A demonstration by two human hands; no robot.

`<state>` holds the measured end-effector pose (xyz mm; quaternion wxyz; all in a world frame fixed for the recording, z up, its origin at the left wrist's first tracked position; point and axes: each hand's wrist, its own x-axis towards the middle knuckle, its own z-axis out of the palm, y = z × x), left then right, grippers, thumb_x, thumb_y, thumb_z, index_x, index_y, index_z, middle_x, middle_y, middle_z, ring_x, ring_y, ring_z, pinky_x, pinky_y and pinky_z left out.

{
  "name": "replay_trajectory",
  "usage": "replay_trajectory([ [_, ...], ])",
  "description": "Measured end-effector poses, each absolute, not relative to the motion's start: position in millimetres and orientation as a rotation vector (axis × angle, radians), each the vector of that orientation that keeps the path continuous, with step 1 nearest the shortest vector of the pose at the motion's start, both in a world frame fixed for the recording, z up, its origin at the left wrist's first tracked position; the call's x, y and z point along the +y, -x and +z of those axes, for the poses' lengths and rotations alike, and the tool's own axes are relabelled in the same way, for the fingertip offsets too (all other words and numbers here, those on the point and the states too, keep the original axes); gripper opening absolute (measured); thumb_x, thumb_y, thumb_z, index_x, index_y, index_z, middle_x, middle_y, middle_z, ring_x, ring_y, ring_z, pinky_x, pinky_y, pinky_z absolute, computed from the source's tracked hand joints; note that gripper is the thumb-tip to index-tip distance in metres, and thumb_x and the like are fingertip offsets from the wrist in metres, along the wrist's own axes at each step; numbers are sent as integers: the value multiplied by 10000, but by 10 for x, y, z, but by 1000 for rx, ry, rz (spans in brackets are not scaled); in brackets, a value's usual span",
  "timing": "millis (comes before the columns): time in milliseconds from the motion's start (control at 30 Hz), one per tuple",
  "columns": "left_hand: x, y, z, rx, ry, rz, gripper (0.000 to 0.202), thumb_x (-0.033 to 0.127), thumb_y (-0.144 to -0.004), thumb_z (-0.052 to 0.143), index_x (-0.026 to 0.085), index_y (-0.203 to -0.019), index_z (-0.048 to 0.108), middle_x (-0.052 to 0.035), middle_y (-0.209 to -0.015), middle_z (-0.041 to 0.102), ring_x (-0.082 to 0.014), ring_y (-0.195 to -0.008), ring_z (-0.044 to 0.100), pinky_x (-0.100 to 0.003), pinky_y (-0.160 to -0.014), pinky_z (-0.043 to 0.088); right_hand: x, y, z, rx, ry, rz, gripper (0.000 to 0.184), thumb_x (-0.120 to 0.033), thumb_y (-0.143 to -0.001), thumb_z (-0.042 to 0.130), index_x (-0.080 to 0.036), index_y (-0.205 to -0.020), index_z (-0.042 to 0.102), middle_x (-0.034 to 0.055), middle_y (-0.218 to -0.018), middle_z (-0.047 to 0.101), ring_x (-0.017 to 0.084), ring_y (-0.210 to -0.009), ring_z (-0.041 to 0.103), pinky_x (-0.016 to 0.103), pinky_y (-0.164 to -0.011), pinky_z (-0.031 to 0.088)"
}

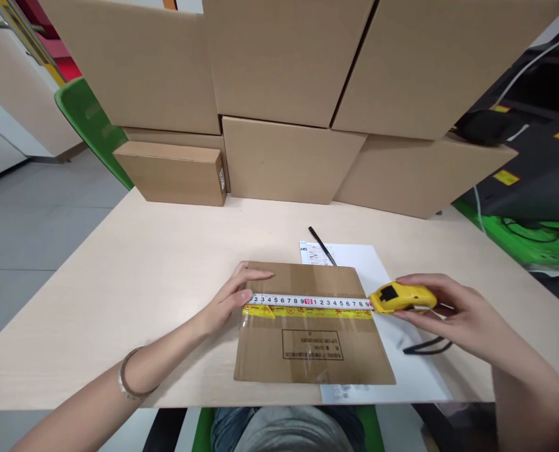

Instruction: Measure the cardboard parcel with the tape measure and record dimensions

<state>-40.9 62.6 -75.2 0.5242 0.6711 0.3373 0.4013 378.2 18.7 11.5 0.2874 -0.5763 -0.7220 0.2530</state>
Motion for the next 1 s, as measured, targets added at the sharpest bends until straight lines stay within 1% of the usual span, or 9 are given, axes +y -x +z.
replay_trajectory([
  [167,605,391,-731,795,-1614,973,533,664,-959,434,318,-1286,672,-84,-1166,545,-330,-1195,476,-565,-1132,329,397,-3146,470,-2128,1387,689,578,-482,-826,776,-311,-1328,547,82,-1146,734,245,-910,737,318,-665,607],
  [267,602,361,-781,722,-1559,1045,675,698,-995,215,287,-1281,668,-86,-1187,573,-313,-1188,516,-539,-1132,347,628,-2456,564,-2521,1147,654,378,-431,-918,688,-269,-1250,605,38,-1069,768,218,-844,735,328,-721,544],
  [467,587,318,-700,792,-1588,1083,814,679,-998,39,220,-1179,686,-128,-1279,610,-318,-1256,534,-536,-1104,423,815,-1922,673,-2654,629,690,329,-212,-894,649,-297,-1212,626,-9,-1210,738,196,-1036,700,298,-792,471],
  [567,423,289,-362,988,-1892,1175,621,589,-1047,187,231,-1223,662,-123,-1459,482,-319,-1434,374,-547,-1181,352,738,-2268,772,-2562,471,896,405,-113,-786,701,-266,-1157,647,-7,-1134,743,165,-981,694,269,-795,480],
  [633,238,238,-102,1084,-2122,1187,334,379,-1044,440,243,-1314,580,-120,-1437,486,-283,-1390,431,-501,-1158,398,635,-2509,811,-2553,419,1050,441,-83,-740,733,-250,-1141,665,4,-1127,729,142,-940,693,251,-804,487],
  [733,-33,114,135,886,-2351,1086,296,225,-997,456,169,-1277,536,-157,-1342,546,-277,-1339,488,-446,-1088,483,451,-2677,805,-2654,417,1165,466,-48,-681,759,-249,-1098,708,10,-1152,702,132,-931,692,244,-829,487],
  [800,-133,27,146,781,-2496,911,349,311,-1002,458,121,-1292,494,-204,-1322,582,-306,-1306,538,-455,-1046,522,367,-2667,779,-2719,445,1197,442,-52,-681,751,-249,-1075,722,16,-1166,687,145,-956,687,261,-856,491],
  [900,-145,-51,44,635,-2723,827,649,634,-979,411,88,-1327,456,-253,-1263,637,-371,-1244,596,-513,-1006,539,392,-2606,769,-2737,503,1191,370,-67,-716,720,-239,-1043,721,34,-1182,665,164,-995,666,285,-876,500],
  [1000,-99,-61,-16,564,-2897,734,759,764,-918,381,173,-1383,486,-230,-1239,644,-400,-1216,612,-534,-983,531,620,-2585,815,-2735,540,1206,382,-32,-698,691,-224,-1028,707,43,-1175,652,168,-1007,652,288,-876,509],
])
